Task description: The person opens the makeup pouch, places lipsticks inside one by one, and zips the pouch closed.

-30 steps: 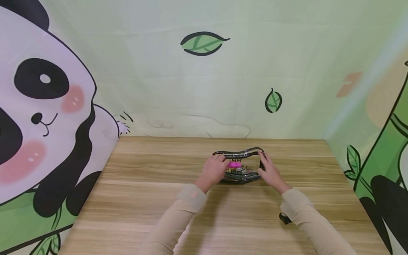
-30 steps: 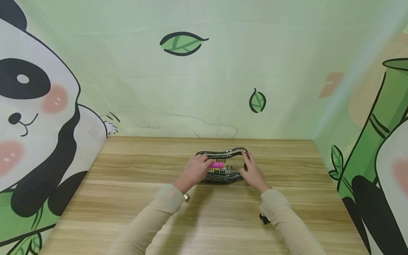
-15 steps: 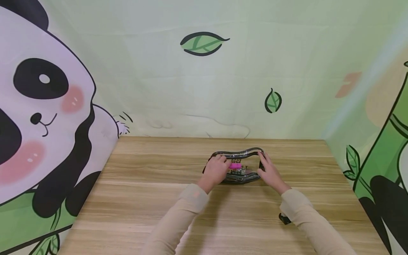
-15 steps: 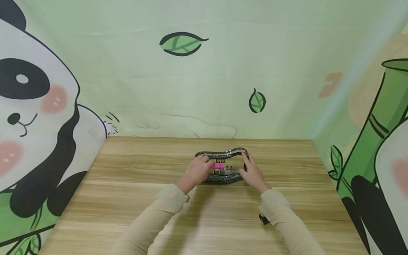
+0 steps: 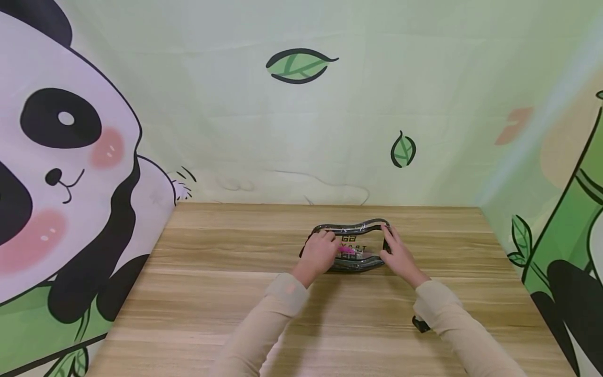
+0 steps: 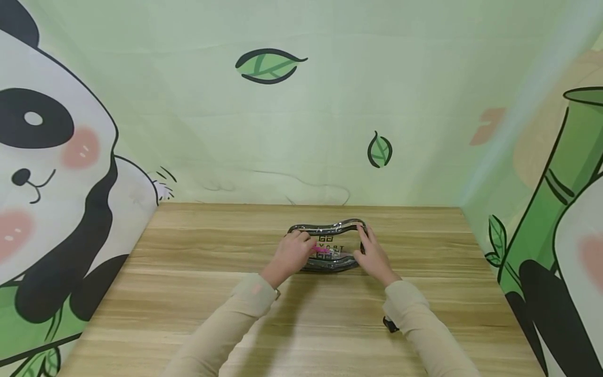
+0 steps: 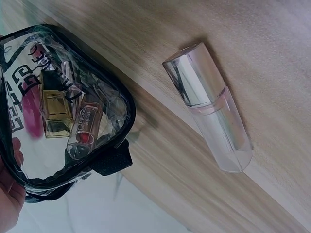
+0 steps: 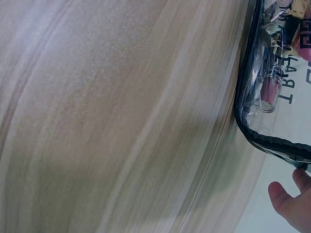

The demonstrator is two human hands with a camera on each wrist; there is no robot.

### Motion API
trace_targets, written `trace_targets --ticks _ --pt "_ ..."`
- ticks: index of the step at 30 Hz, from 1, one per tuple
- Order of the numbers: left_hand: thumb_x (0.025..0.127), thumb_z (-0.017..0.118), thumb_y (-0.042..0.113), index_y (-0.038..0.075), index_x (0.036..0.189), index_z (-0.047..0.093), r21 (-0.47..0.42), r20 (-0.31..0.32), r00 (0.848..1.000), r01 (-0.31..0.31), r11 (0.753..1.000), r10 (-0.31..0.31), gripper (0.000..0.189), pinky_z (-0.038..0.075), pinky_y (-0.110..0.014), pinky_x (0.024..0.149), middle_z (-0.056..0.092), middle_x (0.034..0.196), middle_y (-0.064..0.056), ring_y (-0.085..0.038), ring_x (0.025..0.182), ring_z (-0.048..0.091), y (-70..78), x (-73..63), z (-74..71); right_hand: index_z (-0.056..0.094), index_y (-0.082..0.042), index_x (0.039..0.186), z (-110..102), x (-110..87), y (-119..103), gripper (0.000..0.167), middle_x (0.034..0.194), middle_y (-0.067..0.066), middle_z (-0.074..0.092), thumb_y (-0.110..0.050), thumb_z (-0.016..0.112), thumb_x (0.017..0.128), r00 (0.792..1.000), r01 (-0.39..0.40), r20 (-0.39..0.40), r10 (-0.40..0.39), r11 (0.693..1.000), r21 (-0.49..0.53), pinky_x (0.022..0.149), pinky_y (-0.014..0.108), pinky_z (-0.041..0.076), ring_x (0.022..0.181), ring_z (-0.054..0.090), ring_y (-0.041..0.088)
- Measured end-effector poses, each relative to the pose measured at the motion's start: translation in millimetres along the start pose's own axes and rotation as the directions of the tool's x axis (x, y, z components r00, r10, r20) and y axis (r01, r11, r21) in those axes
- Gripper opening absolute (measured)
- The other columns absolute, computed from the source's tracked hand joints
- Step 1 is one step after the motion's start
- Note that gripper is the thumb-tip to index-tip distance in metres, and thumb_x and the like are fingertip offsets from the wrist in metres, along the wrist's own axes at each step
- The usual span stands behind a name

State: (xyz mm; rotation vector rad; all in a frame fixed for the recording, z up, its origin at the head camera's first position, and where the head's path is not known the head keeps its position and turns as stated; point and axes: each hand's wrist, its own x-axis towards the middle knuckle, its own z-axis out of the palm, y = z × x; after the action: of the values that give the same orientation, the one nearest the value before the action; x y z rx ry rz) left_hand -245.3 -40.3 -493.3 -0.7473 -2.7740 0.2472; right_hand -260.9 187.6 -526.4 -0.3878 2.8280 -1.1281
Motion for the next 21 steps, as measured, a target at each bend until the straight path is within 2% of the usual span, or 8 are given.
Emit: trace_targets --ticks 4,10,21 --pt "0.083 0.057 0.035 0.019 0.102 0.063 0.0 -0.019 1.0 -0.001 1.0 0.001 0.025 0.048 -0.028 0.077 0.06 0.099 0.003 -0.014 0.091 0.054 0.1 -0.9 1.8 0.01 -0.015 0.143 0.4 -0.3 -0.1 0.072 0.147 0.021 0.004 -0.012 0.044 0.079 1.0 0.005 -0.007 -0.005 1.0 -0.005 0.08 0.049 0.038 0.124 0.027 0.047" --pt "0.086 0.053 0.02 0.022 0.102 0.064 0.011 -0.036 0.999 0.011 1.0 -0.01 0.02 0.048 -0.028 0.074 0.06 0.098 0.004 -0.014 0.089 0.054 0.7 -2.2 2.2 0.011 -0.014 0.143 -0.2 -0.9 -0.3 0.072 0.146 0.023 0.004 -0.013 0.044 0.079 1.0 0.007 -0.015 -0.007 1.0 -0.01 0.086 0.056 0.036 0.124 0.027 0.049" --pt "0.087 0.053 0.019 0.023 0.099 0.065 0.006 -0.048 0.999 0.024 1.0 -0.023 0.018 0.048 -0.027 0.072 0.06 0.096 0.005 -0.013 0.086 0.054 1.7 -4.6 -1.0 0.013 -0.013 0.143 0.1 -1.2 -1.6 0.07 0.146 0.024 0.005 -0.014 0.043 0.079 1.0 -0.003 -0.013 0.003 1.0 -0.025 0.087 0.058 0.036 0.123 0.027 0.049"
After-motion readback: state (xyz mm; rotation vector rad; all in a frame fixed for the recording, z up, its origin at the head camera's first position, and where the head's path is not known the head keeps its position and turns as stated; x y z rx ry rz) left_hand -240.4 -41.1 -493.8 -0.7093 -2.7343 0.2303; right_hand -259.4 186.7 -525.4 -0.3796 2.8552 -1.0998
